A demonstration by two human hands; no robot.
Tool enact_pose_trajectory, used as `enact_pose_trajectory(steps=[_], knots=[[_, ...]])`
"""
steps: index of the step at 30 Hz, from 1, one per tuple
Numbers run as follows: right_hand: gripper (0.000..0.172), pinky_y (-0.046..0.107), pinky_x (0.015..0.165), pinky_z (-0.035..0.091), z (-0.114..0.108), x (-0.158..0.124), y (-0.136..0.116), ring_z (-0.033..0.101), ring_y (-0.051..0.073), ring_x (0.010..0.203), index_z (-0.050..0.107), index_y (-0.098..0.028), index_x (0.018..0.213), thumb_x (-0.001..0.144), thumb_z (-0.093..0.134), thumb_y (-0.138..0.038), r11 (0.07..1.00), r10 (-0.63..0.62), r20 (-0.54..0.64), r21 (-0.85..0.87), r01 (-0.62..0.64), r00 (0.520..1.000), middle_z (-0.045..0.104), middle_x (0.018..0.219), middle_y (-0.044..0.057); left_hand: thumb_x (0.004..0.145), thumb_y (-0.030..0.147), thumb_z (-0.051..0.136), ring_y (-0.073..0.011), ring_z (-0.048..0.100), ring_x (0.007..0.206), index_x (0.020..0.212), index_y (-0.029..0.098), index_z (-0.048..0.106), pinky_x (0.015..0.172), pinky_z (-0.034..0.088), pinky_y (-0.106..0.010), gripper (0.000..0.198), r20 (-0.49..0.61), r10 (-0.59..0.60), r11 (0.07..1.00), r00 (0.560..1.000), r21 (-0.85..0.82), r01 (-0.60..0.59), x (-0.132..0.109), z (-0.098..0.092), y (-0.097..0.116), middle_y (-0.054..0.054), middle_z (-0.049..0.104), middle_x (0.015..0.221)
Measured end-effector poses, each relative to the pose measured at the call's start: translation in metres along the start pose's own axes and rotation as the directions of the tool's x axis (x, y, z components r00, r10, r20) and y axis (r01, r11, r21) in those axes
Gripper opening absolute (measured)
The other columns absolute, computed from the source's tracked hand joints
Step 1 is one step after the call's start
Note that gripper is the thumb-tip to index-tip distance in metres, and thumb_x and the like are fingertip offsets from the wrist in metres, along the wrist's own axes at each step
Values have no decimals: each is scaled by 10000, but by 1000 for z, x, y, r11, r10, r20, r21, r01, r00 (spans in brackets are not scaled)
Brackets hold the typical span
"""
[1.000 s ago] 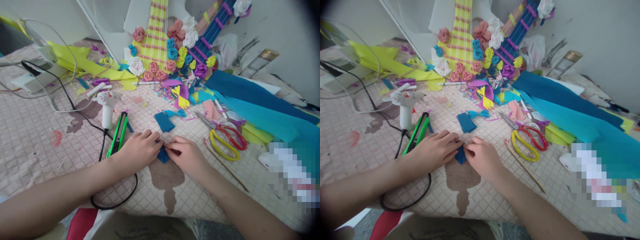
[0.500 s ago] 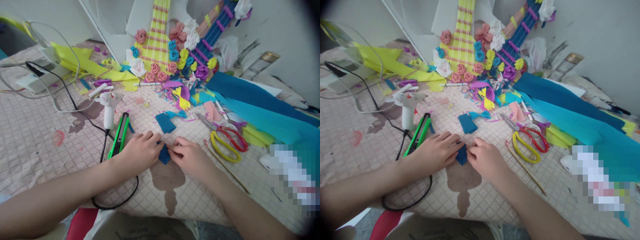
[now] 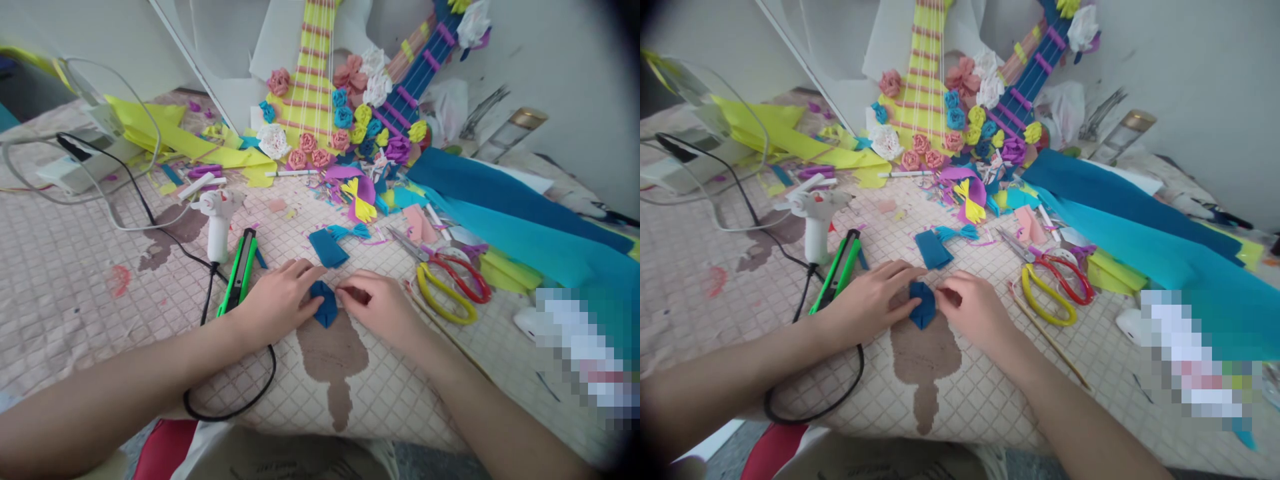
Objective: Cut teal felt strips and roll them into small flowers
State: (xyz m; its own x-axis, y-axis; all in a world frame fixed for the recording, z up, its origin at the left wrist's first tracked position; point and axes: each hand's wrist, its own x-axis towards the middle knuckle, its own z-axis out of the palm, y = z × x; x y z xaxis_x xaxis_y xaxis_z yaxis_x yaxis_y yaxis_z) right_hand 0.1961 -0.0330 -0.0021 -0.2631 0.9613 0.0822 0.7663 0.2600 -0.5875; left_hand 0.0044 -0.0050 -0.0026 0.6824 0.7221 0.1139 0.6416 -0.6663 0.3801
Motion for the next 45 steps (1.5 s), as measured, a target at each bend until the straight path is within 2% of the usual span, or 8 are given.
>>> enact_pose_trajectory(steps=[4, 9, 17, 21, 24, 31, 38, 45], knots=[[108, 252, 588, 418, 3, 0, 0, 549, 123, 637, 673, -181, 793, 819, 570, -169, 999, 5, 0, 34, -5, 1000, 630, 745, 8, 829, 175, 556, -212, 558, 969, 1214, 163, 484, 868, 485, -399, 392, -12, 20, 987, 1000, -157, -21, 1, 3, -1, -78, 597, 1019], [126, 259, 614, 444, 3, 0, -2, 582, 132, 688, 693, -184, 881, 828, 582, -212, 996, 14, 17, 85, -16, 1000, 661, 834, 29, 823, 51, 488, -121, 557, 751, 1182, 174, 516, 699, 498, -267, 380, -88, 20, 934, 996, -355, -50, 3, 5, -3, -23, 573, 858], [144, 242, 525, 422, 2, 1, 1, 554, 119, 586, 673, -175, 757, 816, 577, -265, 906, 107, 177, 389, -170, 978, 654, 689, 8, 814, 144, 548, -98, 578, 700, 1171, 172, 519, 638, 507, -238, 359, -76, -110, 816, 991, -577, 46, 4, 1, 1, -27, 602, 900], [172, 204, 426, 341, -3, 0, -2, 464, 78, 455, 639, -168, 738, 823, 565, -298, 798, 159, 301, 521, -302, 940, 527, 534, -43, 852, 278, 522, -88, 523, 586, 940, 157, 627, 529, 438, -207, 183, 45, -152, 829, 987, -539, 152, 5, -5, 3, 1, 614, 740], [155, 193, 406, 308, -7, 0, -5, 437, 64, 431, 638, -165, 762, 818, 574, -294, 753, 178, 331, 561, -345, 927, 478, 509, -61, 889, 307, 449, -78, 452, 532, 718, 154, 613, 479, 359, -191, 282, 116, -134, 839, 984, -516, 175, 5, -9, 4, 31, 530, 588], [121, 191, 399, 298, -9, 0, -6, 430, 60, 435, 638, -166, 743, 803, 573, -248, 717, 198, 337, 591, -371, 920, 471, 516, -62, 906, 350, 403, -85, 429, 531, 760, 156, 580, 486, 343, -202, 301, 174, -173, 797, 969, -554, 241, 4, -12, 6, 39, 482, 574], [104, 193, 406, 312, -9, 0, -6, 436, 62, 448, 631, -169, 740, 788, 573, -241, 718, 203, 310, 597, -357, 929, 496, 544, -54, 859, 320, 471, -79, 372, 523, 596, 167, 413, 479, 309, -207, 309, 223, -132, 771, 966, -589, 242, 4, -11, 7, 58, 361, 545], [105, 194, 442, 353, -11, 0, -6, 455, 62, 474, 626, -170, 732, 778, 577, -251, 735, 212, 328, 567, -372, 920, 528, 580, -44, 859, 319, 463, -80, 356, 514, 601, 169, 419, 470, 285, -215, 302, 242, -145, 763, 959, -589, 264, 4, -6, 6, 61, 342, 540]])
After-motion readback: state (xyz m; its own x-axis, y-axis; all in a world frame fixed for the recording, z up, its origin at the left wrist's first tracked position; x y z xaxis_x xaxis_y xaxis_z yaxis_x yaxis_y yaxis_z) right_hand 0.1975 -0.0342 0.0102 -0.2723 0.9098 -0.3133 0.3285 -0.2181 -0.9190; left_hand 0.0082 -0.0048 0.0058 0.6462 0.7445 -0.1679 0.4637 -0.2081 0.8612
